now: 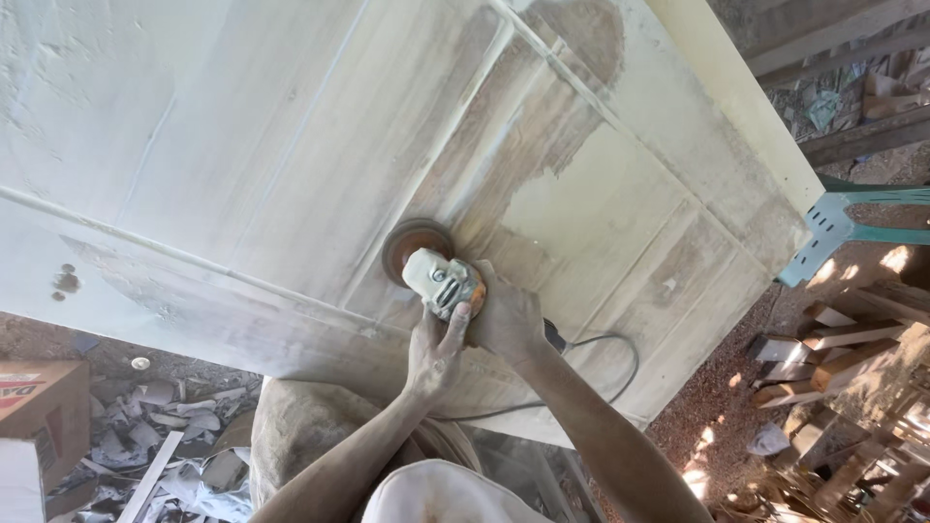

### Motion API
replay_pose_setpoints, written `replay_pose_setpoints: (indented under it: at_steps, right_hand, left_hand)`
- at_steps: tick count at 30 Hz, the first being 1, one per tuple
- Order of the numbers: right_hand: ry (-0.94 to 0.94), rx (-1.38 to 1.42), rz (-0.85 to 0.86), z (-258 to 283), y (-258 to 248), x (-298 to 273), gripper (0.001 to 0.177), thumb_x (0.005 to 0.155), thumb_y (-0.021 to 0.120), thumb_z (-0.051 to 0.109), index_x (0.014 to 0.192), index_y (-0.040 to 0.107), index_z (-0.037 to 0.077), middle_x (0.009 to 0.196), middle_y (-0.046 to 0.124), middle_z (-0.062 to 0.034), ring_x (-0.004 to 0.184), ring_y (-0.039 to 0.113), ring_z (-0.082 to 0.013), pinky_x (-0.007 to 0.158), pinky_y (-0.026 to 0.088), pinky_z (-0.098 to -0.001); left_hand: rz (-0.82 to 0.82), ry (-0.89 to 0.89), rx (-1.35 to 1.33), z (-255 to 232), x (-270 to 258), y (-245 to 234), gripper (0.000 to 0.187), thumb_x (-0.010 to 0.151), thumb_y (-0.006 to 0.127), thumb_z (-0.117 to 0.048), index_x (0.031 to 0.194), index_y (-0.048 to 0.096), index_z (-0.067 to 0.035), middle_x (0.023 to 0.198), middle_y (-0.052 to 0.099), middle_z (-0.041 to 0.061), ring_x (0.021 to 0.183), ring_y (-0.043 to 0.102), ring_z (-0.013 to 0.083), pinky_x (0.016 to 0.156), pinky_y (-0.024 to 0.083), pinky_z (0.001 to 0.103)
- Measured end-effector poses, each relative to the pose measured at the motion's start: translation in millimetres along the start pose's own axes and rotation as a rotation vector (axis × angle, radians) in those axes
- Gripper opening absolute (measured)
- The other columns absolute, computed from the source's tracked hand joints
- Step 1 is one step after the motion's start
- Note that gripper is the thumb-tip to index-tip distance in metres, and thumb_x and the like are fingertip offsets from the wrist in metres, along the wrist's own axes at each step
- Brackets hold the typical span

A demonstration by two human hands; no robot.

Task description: The person uses an angle grinder with a sanding disc to sand the surface of a large wooden panel. They move the tool across the panel, occasionally using their left hand to steady the surface.

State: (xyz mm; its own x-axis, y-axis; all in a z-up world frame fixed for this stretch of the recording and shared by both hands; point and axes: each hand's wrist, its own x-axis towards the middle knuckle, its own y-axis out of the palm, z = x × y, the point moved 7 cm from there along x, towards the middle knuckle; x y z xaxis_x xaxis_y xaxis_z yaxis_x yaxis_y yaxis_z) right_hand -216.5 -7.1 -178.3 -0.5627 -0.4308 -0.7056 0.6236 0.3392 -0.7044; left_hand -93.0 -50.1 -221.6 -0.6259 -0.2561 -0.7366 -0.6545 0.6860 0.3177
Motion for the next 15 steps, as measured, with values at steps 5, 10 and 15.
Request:
replay_pose_setpoints:
  at_steps: [5, 10, 15]
  right_hand:
    - [0.202, -0.037, -0.017, -29.8, -46.6, 36.2, 0.08, 0.06, 0.091, 0.034, 0.131, 0.057, 0.02, 0.095, 0.075, -0.0152, 0.091, 0.075, -0.0355, 0.081, 0.059, -0.0477]
    - [0.227, 0.022, -0.21, -50.5, -102.3, 71.0, 0.061, 0.069, 0.088, 0.039, 0.121, 0.067, 0.016, 0.09, 0.076, -0.0174, 0.087, 0.075, -0.0361, 0.077, 0.059, -0.0483]
    - [0.207, 0.056, -0.316, -87.5, -138.6, 99.9, 0.056, 0.067, 0.089, 0.034, 0.113, 0.069, 0.01, 0.094, 0.075, -0.0189, 0.088, 0.075, -0.033, 0.071, 0.057, -0.0461]
  left_hand:
    - [0.096, -0.072, 0.225, -33.1, 49.2, 27.8, 0.074, 0.087, 0.052, -0.074, 0.108, 0.07, -0.005, 0.078, 0.074, 0.008, 0.077, 0.072, 0.0213, 0.073, 0.053, 0.036]
    - [0.216, -0.048, 0.339, -88.7, 99.2, 58.4, 0.088, 0.078, 0.045, -0.088, 0.084, 0.077, -0.007, 0.073, 0.075, 0.004, 0.076, 0.075, 0.0194, 0.074, 0.055, 0.037]
    - [0.276, 0.012, 0.453, -117.8, 143.0, 91.8, 0.093, 0.07, 0.041, -0.094, 0.077, 0.078, -0.009, 0.074, 0.078, 0.006, 0.076, 0.076, 0.0215, 0.071, 0.056, 0.04]
